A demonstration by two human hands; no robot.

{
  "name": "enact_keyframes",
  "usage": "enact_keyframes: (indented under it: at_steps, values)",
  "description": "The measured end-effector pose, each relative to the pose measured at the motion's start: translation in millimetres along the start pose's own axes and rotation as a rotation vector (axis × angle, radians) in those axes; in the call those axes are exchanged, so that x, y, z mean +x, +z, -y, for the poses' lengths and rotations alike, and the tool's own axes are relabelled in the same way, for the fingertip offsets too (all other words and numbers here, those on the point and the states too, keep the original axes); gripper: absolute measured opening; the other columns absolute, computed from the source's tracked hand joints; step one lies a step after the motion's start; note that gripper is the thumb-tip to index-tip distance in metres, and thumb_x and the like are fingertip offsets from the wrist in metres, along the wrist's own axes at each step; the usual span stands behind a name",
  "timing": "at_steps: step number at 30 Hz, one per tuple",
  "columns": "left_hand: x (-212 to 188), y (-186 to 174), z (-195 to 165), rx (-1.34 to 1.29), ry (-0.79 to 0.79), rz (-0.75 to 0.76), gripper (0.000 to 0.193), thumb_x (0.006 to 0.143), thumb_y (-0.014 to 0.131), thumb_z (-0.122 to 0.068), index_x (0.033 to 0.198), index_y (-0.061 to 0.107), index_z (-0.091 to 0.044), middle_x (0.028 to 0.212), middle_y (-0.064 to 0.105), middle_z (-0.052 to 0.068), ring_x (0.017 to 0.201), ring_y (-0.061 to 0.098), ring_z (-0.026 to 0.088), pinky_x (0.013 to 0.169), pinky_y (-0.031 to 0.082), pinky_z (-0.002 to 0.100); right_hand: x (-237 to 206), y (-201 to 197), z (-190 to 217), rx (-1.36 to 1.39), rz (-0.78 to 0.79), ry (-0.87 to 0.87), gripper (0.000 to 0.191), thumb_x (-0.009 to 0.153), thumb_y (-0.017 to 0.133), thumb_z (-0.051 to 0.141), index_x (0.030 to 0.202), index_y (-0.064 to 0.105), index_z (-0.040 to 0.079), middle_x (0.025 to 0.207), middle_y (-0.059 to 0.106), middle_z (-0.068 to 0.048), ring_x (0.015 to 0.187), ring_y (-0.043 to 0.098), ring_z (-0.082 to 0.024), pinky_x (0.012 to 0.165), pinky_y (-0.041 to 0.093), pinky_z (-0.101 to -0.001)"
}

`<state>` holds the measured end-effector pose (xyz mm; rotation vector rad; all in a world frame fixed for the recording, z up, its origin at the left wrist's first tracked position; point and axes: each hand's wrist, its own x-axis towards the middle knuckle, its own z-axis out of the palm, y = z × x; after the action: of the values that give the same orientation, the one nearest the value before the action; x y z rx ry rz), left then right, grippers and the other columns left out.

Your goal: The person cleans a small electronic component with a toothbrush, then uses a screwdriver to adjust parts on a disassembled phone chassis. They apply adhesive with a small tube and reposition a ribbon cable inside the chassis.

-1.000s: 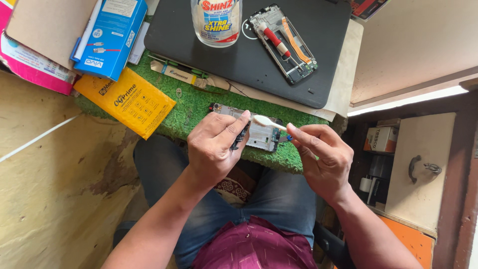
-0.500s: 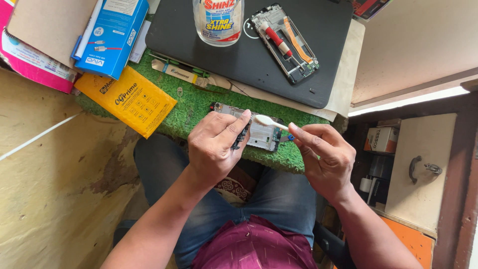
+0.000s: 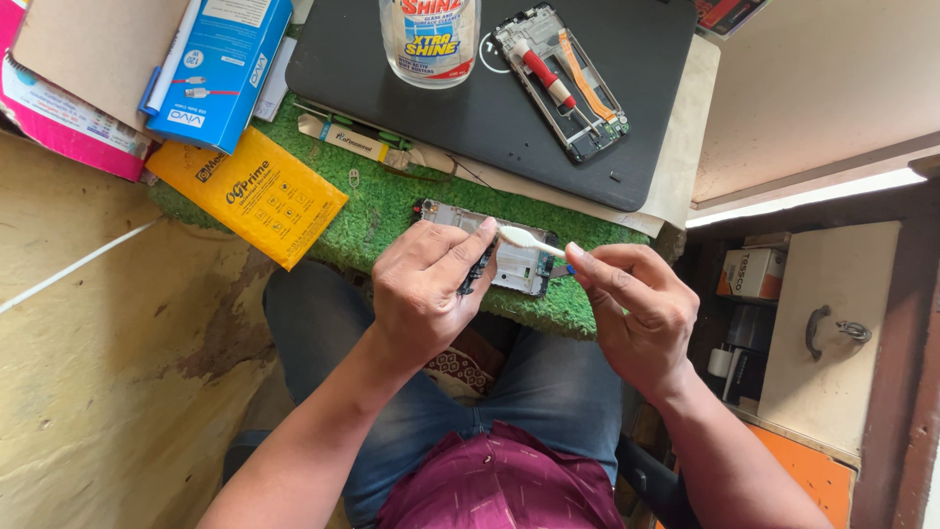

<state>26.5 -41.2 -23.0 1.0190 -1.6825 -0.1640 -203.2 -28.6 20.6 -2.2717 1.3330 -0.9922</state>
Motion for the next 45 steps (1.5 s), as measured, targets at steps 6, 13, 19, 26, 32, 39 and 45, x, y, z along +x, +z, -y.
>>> enact_keyframes:
  at_steps: [6,13,19,26,32,39,45]
  values:
    - [0.6,-2.3,-0.2,-0.014,-0.012,0.024,0.039,0.079,0.087,0.0,0.115,0.073,0.0,0.089,0.066,0.007,0.077,0.064,0.024,0.07,0.054,0.036,1.4,0.9,0.7,0.021,-0.002,0.026,0.029,0.098,0.07,-0.002,0.125,0.074,0.01,0.103,0.07,-0.01,0.087,0.071,-0.014,0.077,0.06,-0.0262]
    - [0.6,-1.1,-1.0,-0.006,-0.016,0.014,0.035,0.082,0.088,-0.001,0.114,0.074,-0.001,0.089,0.067,0.007,0.076,0.065,0.023,0.069,0.054,0.036,0.9,0.6,0.2,0.023,0.011,-0.022,0.031,0.098,0.071,-0.002,0.125,0.073,0.012,0.103,0.071,-0.01,0.089,0.072,-0.014,0.078,0.06,-0.0258]
    - [-0.9,-0.1,-1.5,-0.009,-0.029,0.011,0.034,0.082,0.088,-0.002,0.113,0.075,-0.001,0.09,0.068,0.007,0.077,0.068,0.023,0.069,0.055,0.035,0.0,2.5,-0.2,0.042,0.013,0.011,0.031,0.098,0.071,-0.002,0.125,0.074,0.013,0.102,0.071,-0.009,0.087,0.072,-0.013,0.075,0.059,-0.0251]
    - [-2.9,0.0,-0.2,-0.019,-0.029,0.013,0.034,0.081,0.087,-0.001,0.114,0.075,0.0,0.091,0.068,0.008,0.079,0.069,0.024,0.071,0.056,0.036,-2.5,1.9,0.9,0.101,0.055,0.052,0.033,0.097,0.071,-0.002,0.125,0.074,0.014,0.101,0.071,-0.008,0.087,0.072,-0.013,0.076,0.06,-0.0247]
    - [-4.2,0.8,1.5,-0.008,-0.029,0.017,0.034,0.082,0.088,-0.002,0.113,0.075,-0.001,0.09,0.069,0.008,0.078,0.069,0.024,0.069,0.055,0.036,-2.1,4.0,4.8,0.094,0.042,0.083,0.035,0.095,0.072,-0.004,0.124,0.074,0.015,0.1,0.071,-0.008,0.086,0.072,-0.012,0.075,0.059,-0.0243]
    - [-4.1,0.7,1.7,-0.019,-0.033,0.008,0.035,0.082,0.087,-0.001,0.114,0.074,-0.001,0.092,0.069,0.008,0.08,0.069,0.025,0.07,0.057,0.036,0.0,3.5,6.4,0.042,0.005,0.061,0.035,0.095,0.071,-0.005,0.125,0.074,0.014,0.1,0.071,-0.008,0.088,0.072,-0.013,0.077,0.06,-0.025]
    - [-4.2,1.7,1.5,0.004,-0.039,0.002,0.032,0.082,0.088,-0.003,0.111,0.076,-0.001,0.088,0.068,0.008,0.075,0.068,0.024,0.067,0.055,0.036,-0.8,4.0,8.2,0.027,0.022,0.064,0.036,0.094,0.072,-0.006,0.124,0.075,0.014,0.098,0.072,-0.008,0.086,0.073,-0.013,0.075,0.06,-0.0252]
